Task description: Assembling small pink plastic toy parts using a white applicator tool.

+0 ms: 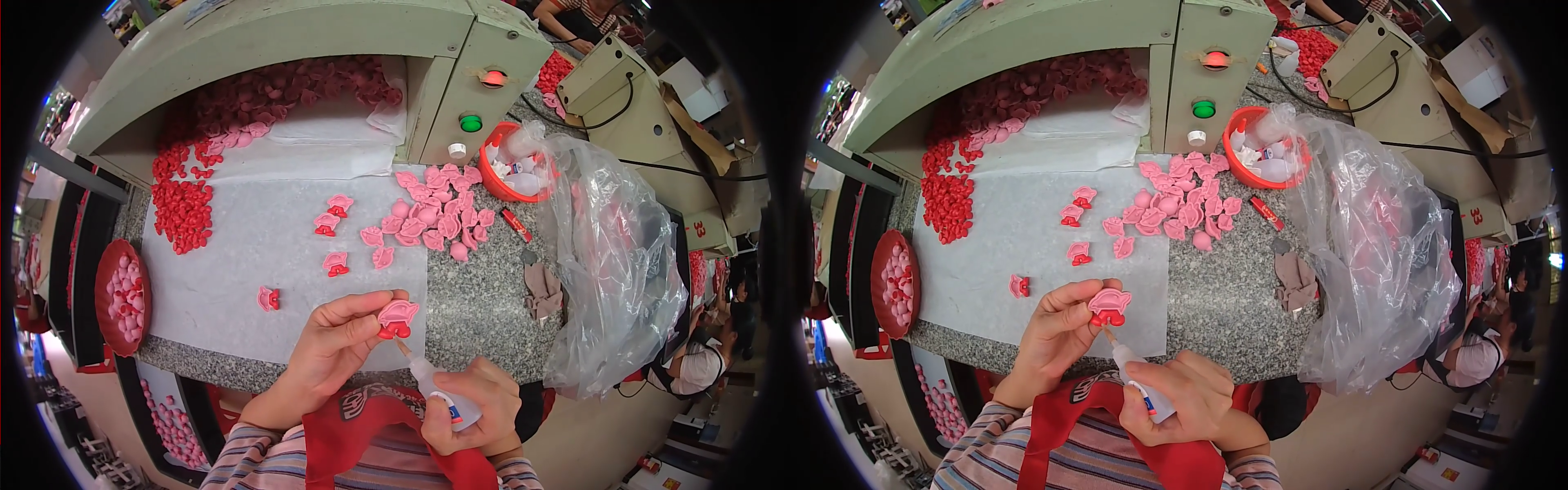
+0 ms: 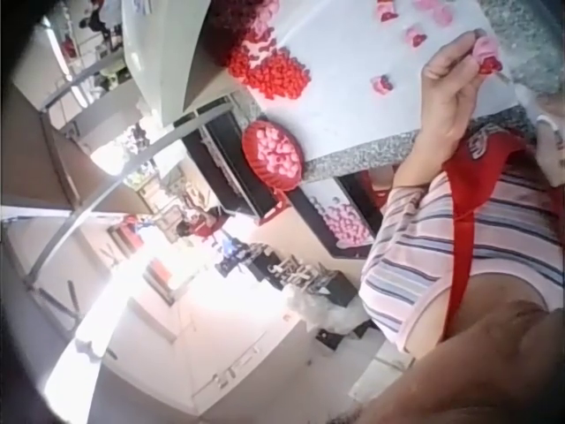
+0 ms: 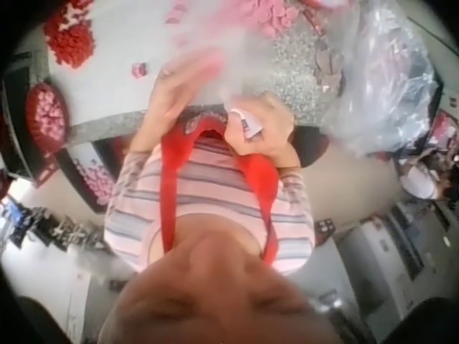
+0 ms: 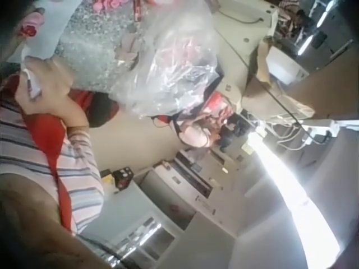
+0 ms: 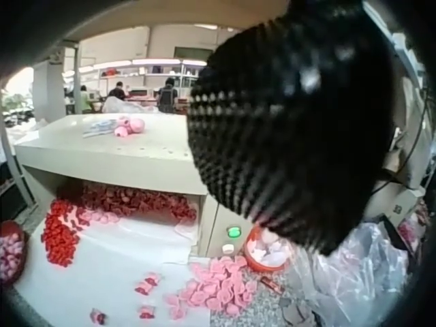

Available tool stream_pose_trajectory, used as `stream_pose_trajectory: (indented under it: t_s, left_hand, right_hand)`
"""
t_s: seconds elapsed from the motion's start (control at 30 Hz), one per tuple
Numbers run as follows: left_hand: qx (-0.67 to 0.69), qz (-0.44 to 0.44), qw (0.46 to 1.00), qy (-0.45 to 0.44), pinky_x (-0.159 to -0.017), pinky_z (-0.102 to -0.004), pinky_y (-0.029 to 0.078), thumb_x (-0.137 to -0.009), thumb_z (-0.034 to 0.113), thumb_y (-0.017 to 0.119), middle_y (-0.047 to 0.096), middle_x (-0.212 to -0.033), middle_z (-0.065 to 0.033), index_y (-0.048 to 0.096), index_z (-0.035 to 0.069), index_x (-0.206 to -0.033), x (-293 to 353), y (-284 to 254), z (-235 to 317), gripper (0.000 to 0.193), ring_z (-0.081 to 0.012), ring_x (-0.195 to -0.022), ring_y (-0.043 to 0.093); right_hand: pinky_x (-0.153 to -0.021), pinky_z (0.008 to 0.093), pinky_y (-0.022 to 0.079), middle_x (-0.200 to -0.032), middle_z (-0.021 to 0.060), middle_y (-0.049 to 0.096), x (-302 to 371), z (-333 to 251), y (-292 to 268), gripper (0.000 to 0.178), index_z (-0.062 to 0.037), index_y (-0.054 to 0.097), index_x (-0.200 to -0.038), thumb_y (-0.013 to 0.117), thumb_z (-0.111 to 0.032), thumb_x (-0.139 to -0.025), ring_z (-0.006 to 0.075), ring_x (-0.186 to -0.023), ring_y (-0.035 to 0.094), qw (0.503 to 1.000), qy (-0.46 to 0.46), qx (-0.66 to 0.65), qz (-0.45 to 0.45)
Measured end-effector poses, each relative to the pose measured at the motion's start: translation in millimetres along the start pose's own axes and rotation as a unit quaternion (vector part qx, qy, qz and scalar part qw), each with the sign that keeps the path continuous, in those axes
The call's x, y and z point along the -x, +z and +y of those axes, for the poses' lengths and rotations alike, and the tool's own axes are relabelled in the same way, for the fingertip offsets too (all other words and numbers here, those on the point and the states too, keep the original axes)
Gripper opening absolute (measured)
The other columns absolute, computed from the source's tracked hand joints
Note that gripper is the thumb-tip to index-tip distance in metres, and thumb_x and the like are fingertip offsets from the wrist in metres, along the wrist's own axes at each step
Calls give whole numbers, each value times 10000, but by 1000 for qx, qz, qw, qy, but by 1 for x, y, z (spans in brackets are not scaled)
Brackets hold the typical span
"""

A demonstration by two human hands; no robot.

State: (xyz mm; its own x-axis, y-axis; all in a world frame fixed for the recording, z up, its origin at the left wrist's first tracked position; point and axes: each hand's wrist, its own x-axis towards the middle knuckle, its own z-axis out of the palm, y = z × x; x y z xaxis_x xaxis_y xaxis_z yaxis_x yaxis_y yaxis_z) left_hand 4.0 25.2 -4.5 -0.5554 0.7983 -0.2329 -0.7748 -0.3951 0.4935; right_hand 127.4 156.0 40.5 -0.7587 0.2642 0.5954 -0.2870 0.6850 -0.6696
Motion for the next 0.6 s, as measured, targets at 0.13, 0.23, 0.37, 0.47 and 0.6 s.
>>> stream_pose_trajectory:
  t_s: [0.13, 0.23, 0.37, 0.47, 0.6]
  left_hand:
    - [2, 1, 1000, -1, -901, -392, 470, -818, 17, 567, 530, -1173, -202, 583, 19, -1097, 0, 1, 1, 280, -268, -1082, 533]
    - [1, 2, 1000, -2, -900, -390, 471, -818, 17, 567, 531, -1172, -203, 583, 19, -1097, 0, 1, 1, 280, -266, -1080, 535]
    - [-1, 6, 1000, 0, -897, -388, 474, -817, 16, 566, 531, -1172, -201, 585, 22, -1096, 0, 1, 2, 280, -262, -1076, 538]
    - [6, 3, 1000, -5, -898, -386, 474, -817, 10, 563, 528, -1177, -201, 582, 21, -1099, -2, 2, 1, 283, -263, -1077, 538]
    - [-6, 22, 1000, 6, -905, -385, 471, -817, -4, 554, 522, -1186, -200, 570, 14, -1115, -1, -4, 2, 300, -271, -1082, 535]
  right_hand:
    - [-363, 231, 349, -608, 48, 579, 1, 1, 1, 316, 7, 559, -916, 653, -43, -619, 132, -393, 452, 1000, -2, -3, 2]
    - [-365, 231, 352, -608, 49, 579, 1, 1, 2, 315, 8, 559, -917, 652, -43, -620, 133, -394, 454, 1000, -2, -6, 7]
    - [-367, 229, 353, -611, 50, 582, 0, 1, 2, 311, 8, 561, -913, 650, -42, -619, 133, -397, 460, 1000, 2, -8, -1]
    - [-372, 230, 362, -623, 58, 590, 0, 0, -1, 305, 12, 565, -907, 646, -39, -618, 140, -402, 469, 1000, 9, -1, 0]
    - [-435, 250, 437, -685, 100, 614, 5, 8, -4, 310, 55, 572, -941, 625, -43, -651, 167, -465, 539, 999, 32, 6, 39]
